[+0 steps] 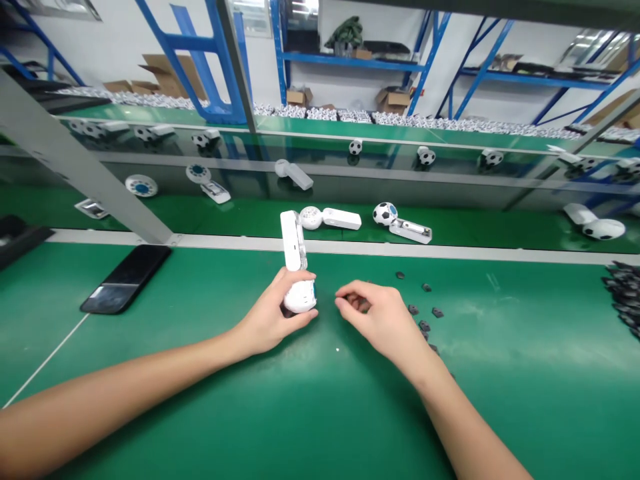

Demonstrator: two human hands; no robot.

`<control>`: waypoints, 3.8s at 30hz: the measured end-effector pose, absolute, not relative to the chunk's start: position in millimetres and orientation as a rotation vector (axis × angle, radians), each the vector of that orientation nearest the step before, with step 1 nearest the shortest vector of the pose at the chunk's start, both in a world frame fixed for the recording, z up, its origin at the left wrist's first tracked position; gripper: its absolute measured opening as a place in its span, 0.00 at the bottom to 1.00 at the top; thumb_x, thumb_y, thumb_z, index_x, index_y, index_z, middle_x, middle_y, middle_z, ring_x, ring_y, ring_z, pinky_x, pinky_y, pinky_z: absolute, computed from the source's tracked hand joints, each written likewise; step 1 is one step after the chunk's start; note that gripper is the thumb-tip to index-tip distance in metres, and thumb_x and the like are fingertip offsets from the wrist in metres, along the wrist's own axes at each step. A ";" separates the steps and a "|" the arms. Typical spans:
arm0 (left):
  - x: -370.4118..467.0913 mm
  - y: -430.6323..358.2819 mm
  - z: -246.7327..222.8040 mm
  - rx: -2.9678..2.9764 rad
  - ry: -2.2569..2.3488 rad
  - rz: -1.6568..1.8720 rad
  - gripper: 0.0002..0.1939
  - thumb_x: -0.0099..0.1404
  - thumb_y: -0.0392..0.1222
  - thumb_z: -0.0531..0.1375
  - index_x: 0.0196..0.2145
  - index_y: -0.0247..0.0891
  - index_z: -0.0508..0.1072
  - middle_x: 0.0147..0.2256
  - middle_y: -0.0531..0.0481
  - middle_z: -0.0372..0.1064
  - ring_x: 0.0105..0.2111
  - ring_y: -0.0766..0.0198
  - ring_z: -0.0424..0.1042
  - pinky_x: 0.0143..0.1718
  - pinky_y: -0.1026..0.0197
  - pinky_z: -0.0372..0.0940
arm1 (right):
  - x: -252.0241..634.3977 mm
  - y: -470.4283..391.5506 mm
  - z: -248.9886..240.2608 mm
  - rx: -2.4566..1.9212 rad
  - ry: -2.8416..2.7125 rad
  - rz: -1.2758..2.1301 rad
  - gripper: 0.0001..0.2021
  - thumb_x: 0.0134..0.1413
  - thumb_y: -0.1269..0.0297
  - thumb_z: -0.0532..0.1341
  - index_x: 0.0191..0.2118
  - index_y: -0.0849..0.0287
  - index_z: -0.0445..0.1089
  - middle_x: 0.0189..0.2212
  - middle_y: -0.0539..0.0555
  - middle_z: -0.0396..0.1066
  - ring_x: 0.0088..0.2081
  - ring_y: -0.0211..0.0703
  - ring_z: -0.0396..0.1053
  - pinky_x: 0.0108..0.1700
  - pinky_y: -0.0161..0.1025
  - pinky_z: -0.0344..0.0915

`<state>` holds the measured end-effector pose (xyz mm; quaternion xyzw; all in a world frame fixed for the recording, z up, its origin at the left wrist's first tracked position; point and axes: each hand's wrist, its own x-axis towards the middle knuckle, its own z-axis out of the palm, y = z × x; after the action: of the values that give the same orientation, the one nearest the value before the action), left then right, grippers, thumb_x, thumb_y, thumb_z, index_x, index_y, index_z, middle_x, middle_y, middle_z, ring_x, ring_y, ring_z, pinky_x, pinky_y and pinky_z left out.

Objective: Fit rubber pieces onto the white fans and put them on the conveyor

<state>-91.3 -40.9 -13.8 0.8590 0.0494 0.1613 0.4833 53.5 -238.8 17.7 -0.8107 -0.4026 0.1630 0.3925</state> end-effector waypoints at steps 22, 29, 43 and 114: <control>-96.4 -47.8 -13.5 2.355 0.040 0.288 0.27 0.67 0.39 0.61 0.62 0.51 0.63 0.54 0.45 0.61 0.39 0.59 0.72 0.40 0.53 0.71 | 19.4 -225.4 14.9 -1.962 -1.058 0.479 0.10 0.64 0.57 0.67 0.31 0.53 0.77 0.25 0.47 0.78 0.24 0.39 0.71 0.28 0.36 0.65; -96.0 -51.3 -10.8 2.344 0.074 0.275 0.26 0.66 0.40 0.61 0.61 0.49 0.64 0.51 0.46 0.64 0.38 0.59 0.73 0.41 0.54 0.71 | 24.9 -222.8 8.4 -1.957 -1.010 0.554 0.13 0.64 0.54 0.67 0.31 0.54 0.76 0.25 0.48 0.78 0.26 0.41 0.73 0.29 0.36 0.65; -96.4 -38.5 -1.7 2.678 -0.178 0.658 0.29 0.65 0.62 0.62 0.55 0.40 0.74 0.35 0.47 0.75 0.33 0.57 0.75 0.33 0.56 0.66 | 32.8 -234.9 27.8 -1.669 -1.007 0.838 0.18 0.74 0.51 0.56 0.35 0.56 0.73 0.30 0.50 0.74 0.32 0.40 0.69 0.37 0.37 0.66; -89.2 -43.7 6.3 2.514 0.189 0.121 0.38 0.58 0.52 0.67 0.62 0.41 0.63 0.29 0.52 0.72 0.25 0.56 0.72 0.26 0.59 0.62 | 43.8 -243.9 35.7 -1.865 -0.917 0.715 0.19 0.64 0.45 0.64 0.34 0.57 0.76 0.27 0.52 0.77 0.27 0.41 0.67 0.28 0.38 0.63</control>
<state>-89.2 -43.7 6.3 0.9490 0.0713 0.0458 0.3037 43.8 -243.9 35.7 -0.7558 -0.3715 0.2898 0.4547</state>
